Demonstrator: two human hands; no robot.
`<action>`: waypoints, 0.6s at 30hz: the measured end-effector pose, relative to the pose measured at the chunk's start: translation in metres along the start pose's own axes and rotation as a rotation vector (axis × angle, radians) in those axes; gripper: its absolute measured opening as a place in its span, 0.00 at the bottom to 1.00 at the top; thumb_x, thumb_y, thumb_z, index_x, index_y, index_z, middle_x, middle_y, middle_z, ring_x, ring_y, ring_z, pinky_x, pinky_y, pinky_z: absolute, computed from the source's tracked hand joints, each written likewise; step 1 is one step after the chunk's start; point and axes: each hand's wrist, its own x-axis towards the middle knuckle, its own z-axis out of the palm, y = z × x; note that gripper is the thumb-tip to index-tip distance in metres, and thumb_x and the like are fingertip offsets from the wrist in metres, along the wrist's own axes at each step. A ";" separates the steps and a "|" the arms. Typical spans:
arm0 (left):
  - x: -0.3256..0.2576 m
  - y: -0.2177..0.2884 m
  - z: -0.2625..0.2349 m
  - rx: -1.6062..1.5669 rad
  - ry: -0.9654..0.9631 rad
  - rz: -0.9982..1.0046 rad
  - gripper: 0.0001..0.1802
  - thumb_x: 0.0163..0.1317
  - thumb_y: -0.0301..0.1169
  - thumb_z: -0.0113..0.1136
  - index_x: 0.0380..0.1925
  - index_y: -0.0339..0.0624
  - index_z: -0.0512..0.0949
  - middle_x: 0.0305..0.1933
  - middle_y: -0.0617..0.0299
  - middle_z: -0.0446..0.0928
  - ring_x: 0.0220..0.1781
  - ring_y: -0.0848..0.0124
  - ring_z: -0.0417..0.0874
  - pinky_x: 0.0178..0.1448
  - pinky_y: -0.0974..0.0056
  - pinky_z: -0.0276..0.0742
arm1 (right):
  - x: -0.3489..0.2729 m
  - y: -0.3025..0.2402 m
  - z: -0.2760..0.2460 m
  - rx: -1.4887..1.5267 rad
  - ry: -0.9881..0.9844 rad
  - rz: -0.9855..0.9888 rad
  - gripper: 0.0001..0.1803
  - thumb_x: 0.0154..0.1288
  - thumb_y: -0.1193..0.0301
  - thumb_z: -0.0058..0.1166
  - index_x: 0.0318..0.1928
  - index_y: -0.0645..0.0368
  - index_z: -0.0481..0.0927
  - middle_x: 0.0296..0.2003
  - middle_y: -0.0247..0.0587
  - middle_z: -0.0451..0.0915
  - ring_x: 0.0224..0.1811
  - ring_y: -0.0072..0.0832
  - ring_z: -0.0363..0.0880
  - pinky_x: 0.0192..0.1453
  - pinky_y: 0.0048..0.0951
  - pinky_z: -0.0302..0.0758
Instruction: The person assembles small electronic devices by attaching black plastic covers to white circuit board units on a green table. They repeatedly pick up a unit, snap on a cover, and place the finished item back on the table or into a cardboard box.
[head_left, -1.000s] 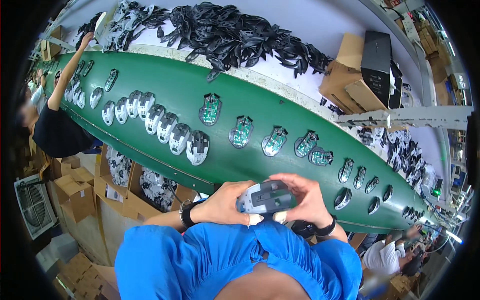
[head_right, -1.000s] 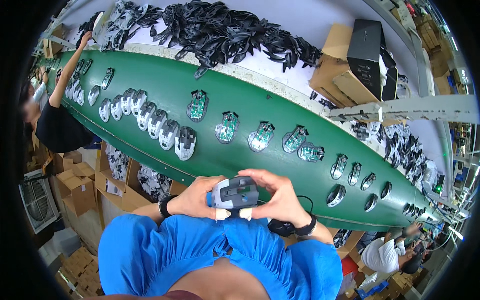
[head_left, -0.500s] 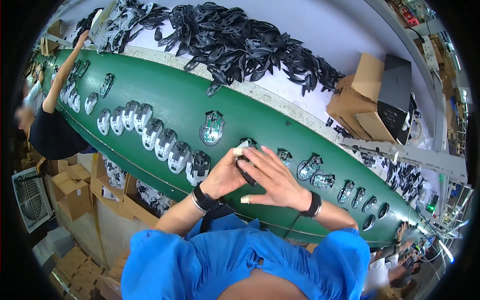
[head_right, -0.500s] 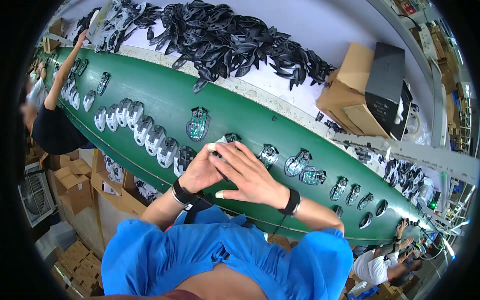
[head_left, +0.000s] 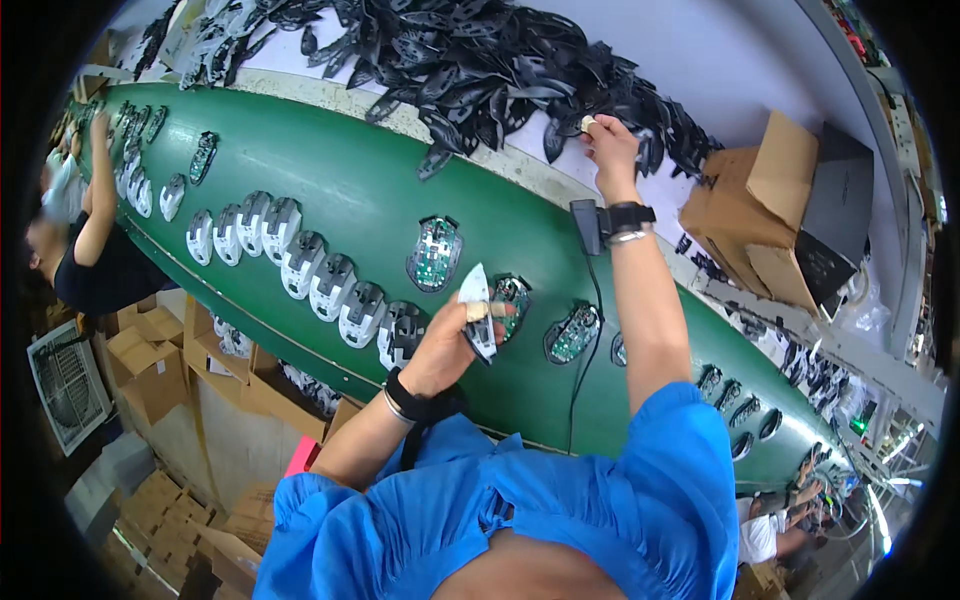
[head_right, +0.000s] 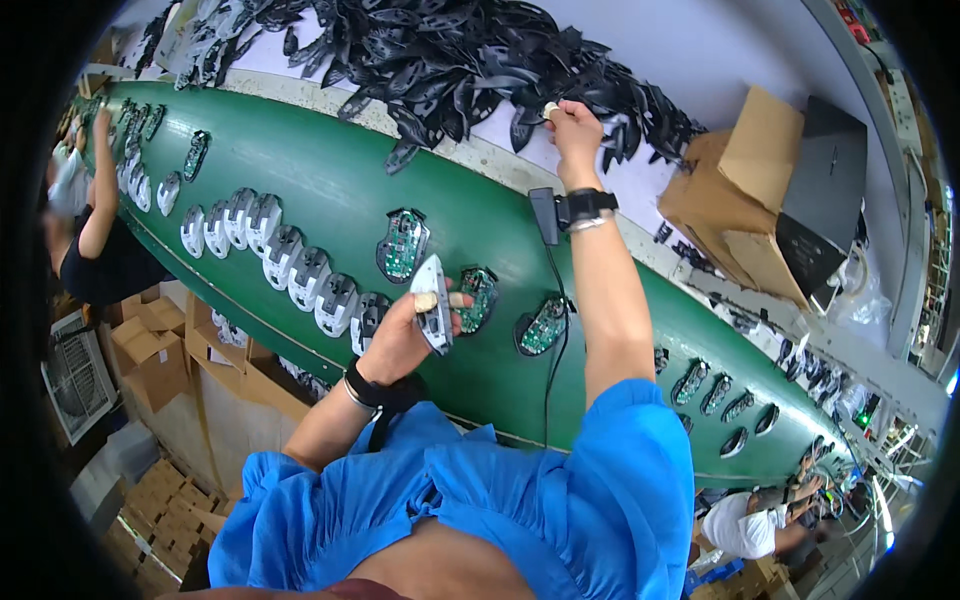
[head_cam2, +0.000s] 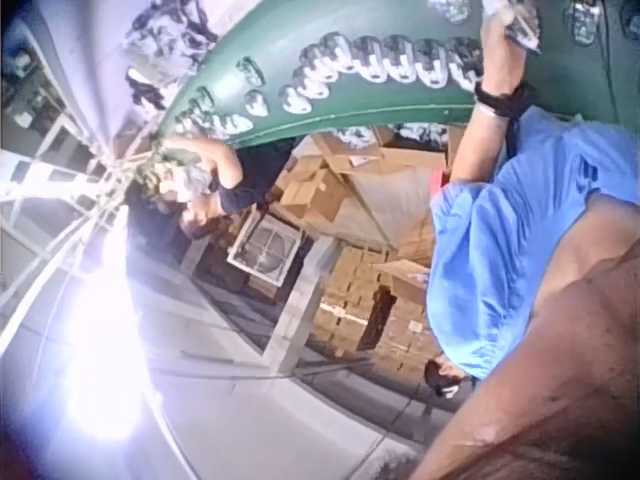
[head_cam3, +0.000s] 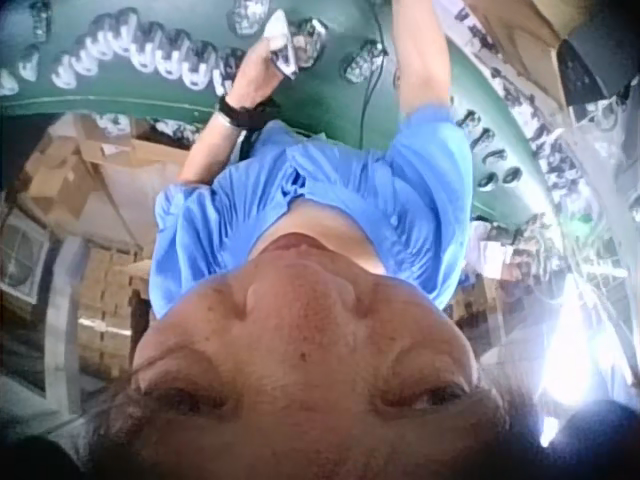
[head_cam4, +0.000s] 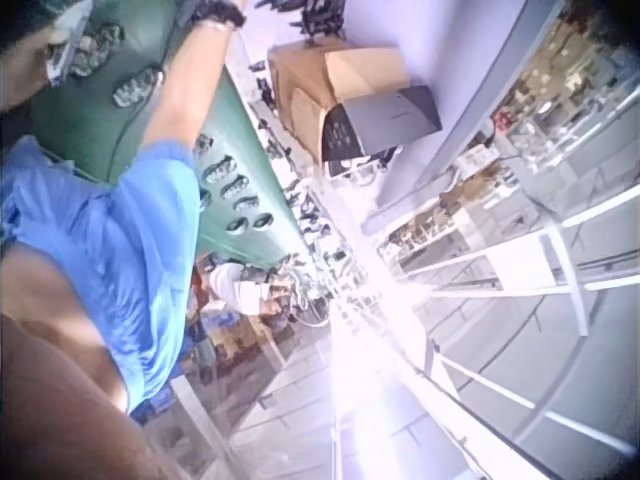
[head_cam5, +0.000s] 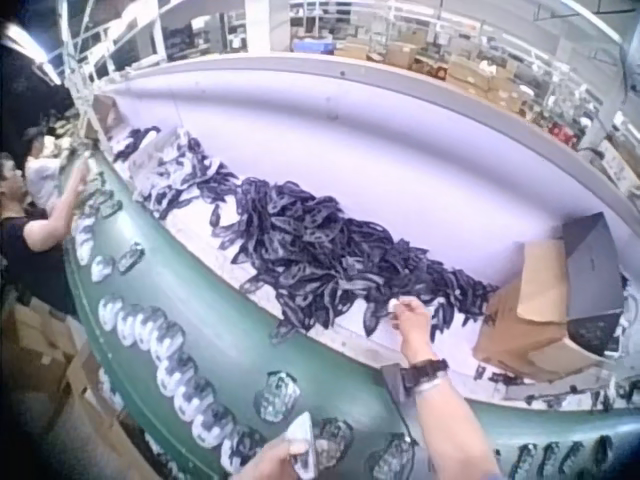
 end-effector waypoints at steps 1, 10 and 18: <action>0.000 0.005 0.011 0.081 0.046 0.041 0.25 0.64 0.40 0.55 0.58 0.41 0.67 0.52 0.50 0.78 0.42 0.69 0.82 0.49 0.61 0.79 | -0.020 -0.008 -0.017 0.058 -0.044 -0.035 0.08 0.61 0.75 0.56 0.41 0.58 0.81 0.34 0.30 0.81 0.30 0.21 0.78 0.34 0.24 0.72; -0.002 0.027 0.075 0.294 -0.050 -0.064 0.34 0.68 0.59 0.42 0.62 0.44 0.67 0.50 0.59 0.78 0.47 0.73 0.79 0.49 0.65 0.77 | -0.237 -0.089 -0.098 -0.793 -0.334 -1.404 0.13 0.48 0.81 0.59 0.38 0.62 0.83 0.44 0.46 0.83 0.39 0.34 0.84 0.39 0.28 0.81; -0.039 0.012 0.108 0.417 -0.137 -0.069 0.37 0.67 0.65 0.38 0.60 0.48 0.71 0.51 0.65 0.77 0.51 0.77 0.77 0.49 0.68 0.76 | -0.300 -0.096 -0.108 -0.989 -0.470 -1.610 0.20 0.43 0.74 0.57 0.41 0.67 0.81 0.42 0.47 0.81 0.40 0.36 0.82 0.40 0.31 0.81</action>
